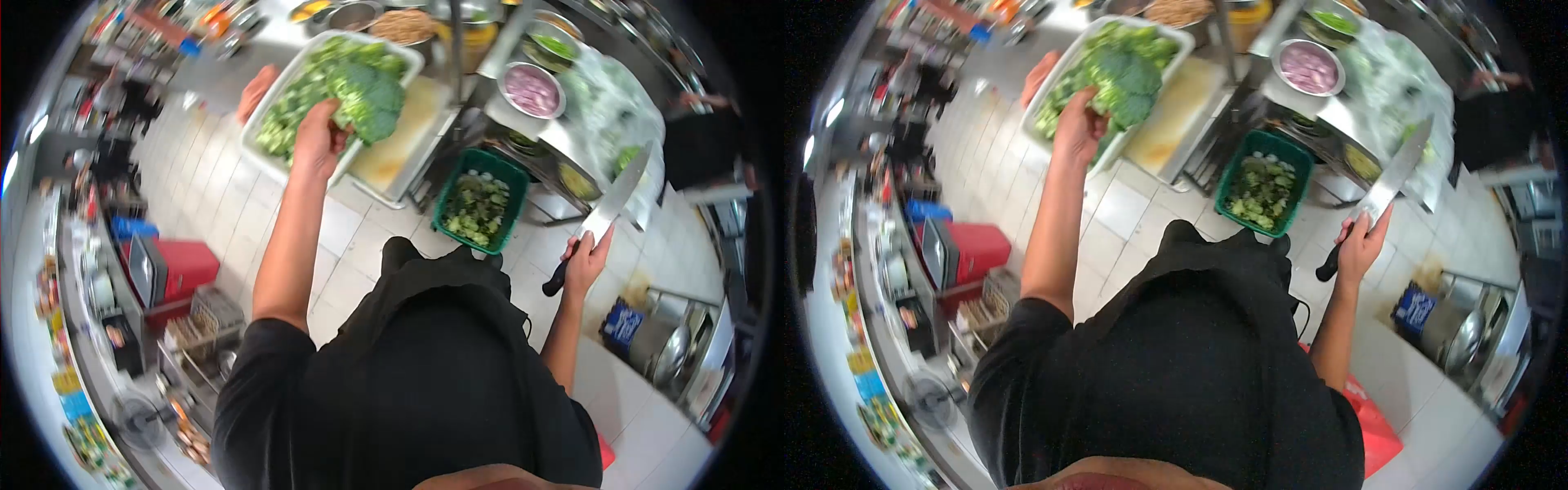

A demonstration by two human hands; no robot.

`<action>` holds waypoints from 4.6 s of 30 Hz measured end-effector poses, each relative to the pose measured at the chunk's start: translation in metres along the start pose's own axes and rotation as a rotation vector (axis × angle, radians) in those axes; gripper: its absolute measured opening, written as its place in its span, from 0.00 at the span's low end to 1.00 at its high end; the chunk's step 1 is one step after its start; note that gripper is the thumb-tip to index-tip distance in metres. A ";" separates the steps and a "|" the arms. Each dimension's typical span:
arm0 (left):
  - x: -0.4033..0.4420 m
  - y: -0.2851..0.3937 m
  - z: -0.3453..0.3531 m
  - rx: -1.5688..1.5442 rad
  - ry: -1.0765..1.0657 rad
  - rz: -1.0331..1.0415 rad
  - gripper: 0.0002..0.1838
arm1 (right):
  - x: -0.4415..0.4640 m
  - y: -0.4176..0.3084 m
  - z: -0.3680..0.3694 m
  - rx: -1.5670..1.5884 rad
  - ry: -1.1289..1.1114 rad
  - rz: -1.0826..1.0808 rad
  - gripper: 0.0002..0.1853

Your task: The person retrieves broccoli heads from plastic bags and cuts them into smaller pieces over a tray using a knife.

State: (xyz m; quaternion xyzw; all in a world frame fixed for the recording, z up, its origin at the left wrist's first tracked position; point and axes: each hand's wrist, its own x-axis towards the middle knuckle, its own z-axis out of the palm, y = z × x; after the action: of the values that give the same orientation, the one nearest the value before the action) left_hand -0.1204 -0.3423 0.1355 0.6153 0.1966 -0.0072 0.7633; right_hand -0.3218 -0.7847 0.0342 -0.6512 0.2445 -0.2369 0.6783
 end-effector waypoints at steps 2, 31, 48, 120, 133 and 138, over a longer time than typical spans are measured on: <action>0.007 0.008 -0.041 -0.043 0.027 -0.005 0.11 | -0.023 0.003 0.036 -0.075 -0.159 -0.033 0.36; 0.052 -0.020 -0.171 -0.137 0.428 -0.068 0.15 | -0.059 -0.067 0.284 -0.630 -1.362 -0.541 0.37; 0.063 -0.031 -0.206 0.560 0.248 0.348 0.21 | -0.143 -0.120 0.313 -0.997 -1.119 -0.447 0.36; 0.045 -0.020 -0.191 0.888 0.084 0.786 0.21 | -0.158 -0.135 0.317 -1.253 -1.077 -0.687 0.39; 0.054 -0.037 -0.191 0.929 0.106 0.882 0.19 | -0.162 -0.121 0.333 -1.428 -1.050 -0.715 0.42; 0.054 -0.033 -0.191 0.924 0.110 0.816 0.17 | -0.158 -0.111 0.345 -1.397 -1.054 -0.721 0.43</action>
State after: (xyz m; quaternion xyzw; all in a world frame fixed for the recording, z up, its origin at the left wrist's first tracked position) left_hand -0.1343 -0.1575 0.0562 0.9074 -0.0387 0.2325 0.3478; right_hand -0.2227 -0.4235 0.1596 -0.9694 -0.2231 0.0924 0.0439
